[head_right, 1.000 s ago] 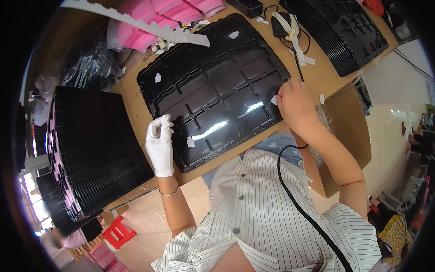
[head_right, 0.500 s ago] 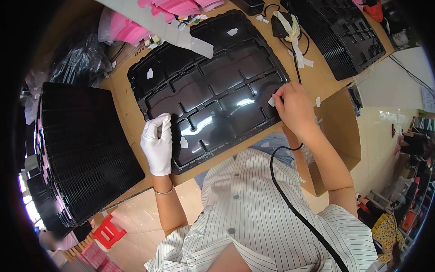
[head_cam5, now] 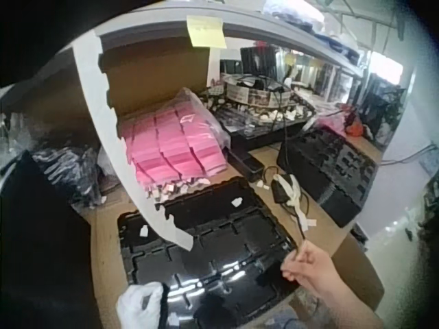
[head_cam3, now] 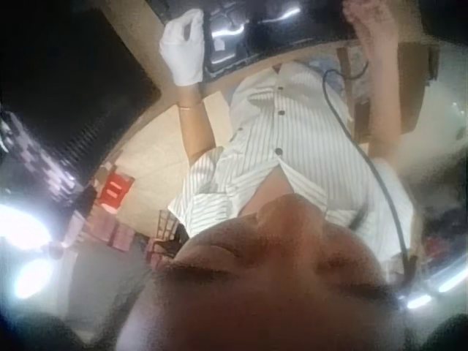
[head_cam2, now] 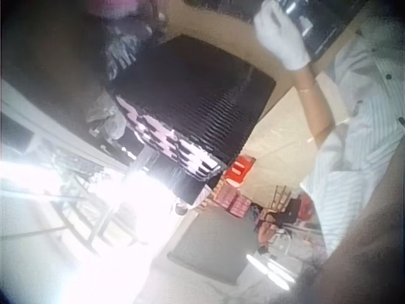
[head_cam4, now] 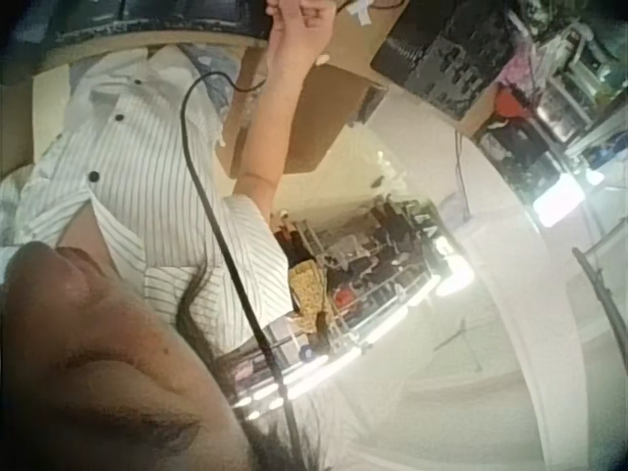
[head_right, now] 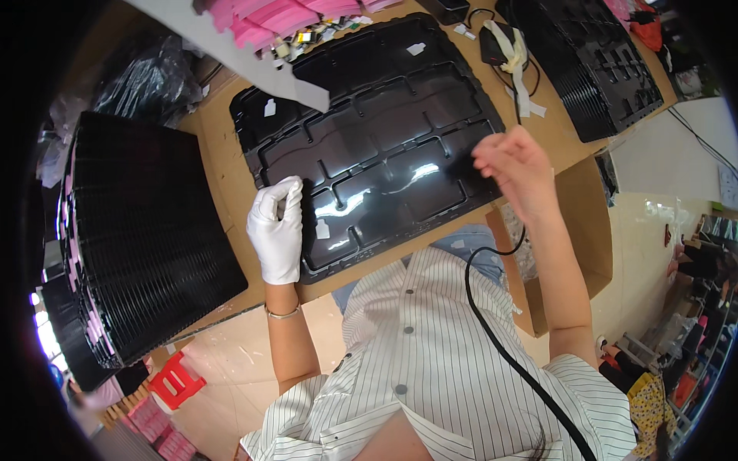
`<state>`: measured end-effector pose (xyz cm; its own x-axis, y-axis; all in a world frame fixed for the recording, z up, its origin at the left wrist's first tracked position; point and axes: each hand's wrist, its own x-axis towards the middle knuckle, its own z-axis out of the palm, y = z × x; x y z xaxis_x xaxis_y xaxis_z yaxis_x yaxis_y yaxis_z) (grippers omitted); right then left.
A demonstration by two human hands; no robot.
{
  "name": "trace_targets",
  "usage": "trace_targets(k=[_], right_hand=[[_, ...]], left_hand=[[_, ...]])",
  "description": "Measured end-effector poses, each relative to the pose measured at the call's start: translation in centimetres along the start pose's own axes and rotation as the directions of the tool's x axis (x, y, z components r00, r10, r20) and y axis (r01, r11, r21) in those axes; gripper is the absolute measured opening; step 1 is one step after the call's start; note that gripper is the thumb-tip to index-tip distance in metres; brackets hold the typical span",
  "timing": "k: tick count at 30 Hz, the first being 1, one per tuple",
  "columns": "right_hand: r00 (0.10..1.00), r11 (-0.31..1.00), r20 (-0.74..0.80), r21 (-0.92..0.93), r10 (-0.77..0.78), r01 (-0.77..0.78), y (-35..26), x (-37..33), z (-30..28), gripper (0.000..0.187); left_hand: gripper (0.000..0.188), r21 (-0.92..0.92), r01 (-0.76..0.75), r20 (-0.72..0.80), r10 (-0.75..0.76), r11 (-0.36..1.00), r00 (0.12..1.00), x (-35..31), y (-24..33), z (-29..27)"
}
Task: The person assembles and packs pink foam dividers into black plastic storage cases or trays by hand.
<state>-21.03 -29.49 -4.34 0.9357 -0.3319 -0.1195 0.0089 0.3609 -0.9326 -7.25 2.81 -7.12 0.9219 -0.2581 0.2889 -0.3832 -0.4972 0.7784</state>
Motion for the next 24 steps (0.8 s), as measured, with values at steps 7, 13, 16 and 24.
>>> trace_targets(k=[7, 13, 16, 24], right_hand=[[0.879, 0.793, 0.47, -0.565, 0.083, 0.227, 4.9, 2.0, 13.9, 0.012], [0.873, 0.565, 0.474, -0.754, 0.114, 0.335, 6.2, 1.6, 18.5, 0.011], [0.842, 0.401, 0.528, -0.8, 0.115, 0.446, 6.1, 1.5, 18.9, 0.01], [0.808, 0.195, 0.576, -0.812, 0.122, 0.549, 7.0, 2.0, 18.9, 0.007]], left_hand=[[0.008, -0.406, 0.127, -0.14, -0.199, 0.905, 0.97, -0.5, -1.8, 0.1], [0.011, -0.632, 0.258, -0.051, -0.372, 0.73, 0.927, -0.4, -2.3, -1.1], [0.012, -0.583, 0.238, -0.056, -0.33, 0.777, 0.942, -0.3, -2.2, -1.2], [0.012, -0.557, 0.269, -0.023, -0.338, 0.786, 0.941, -0.3, -2.6, -1.3]])
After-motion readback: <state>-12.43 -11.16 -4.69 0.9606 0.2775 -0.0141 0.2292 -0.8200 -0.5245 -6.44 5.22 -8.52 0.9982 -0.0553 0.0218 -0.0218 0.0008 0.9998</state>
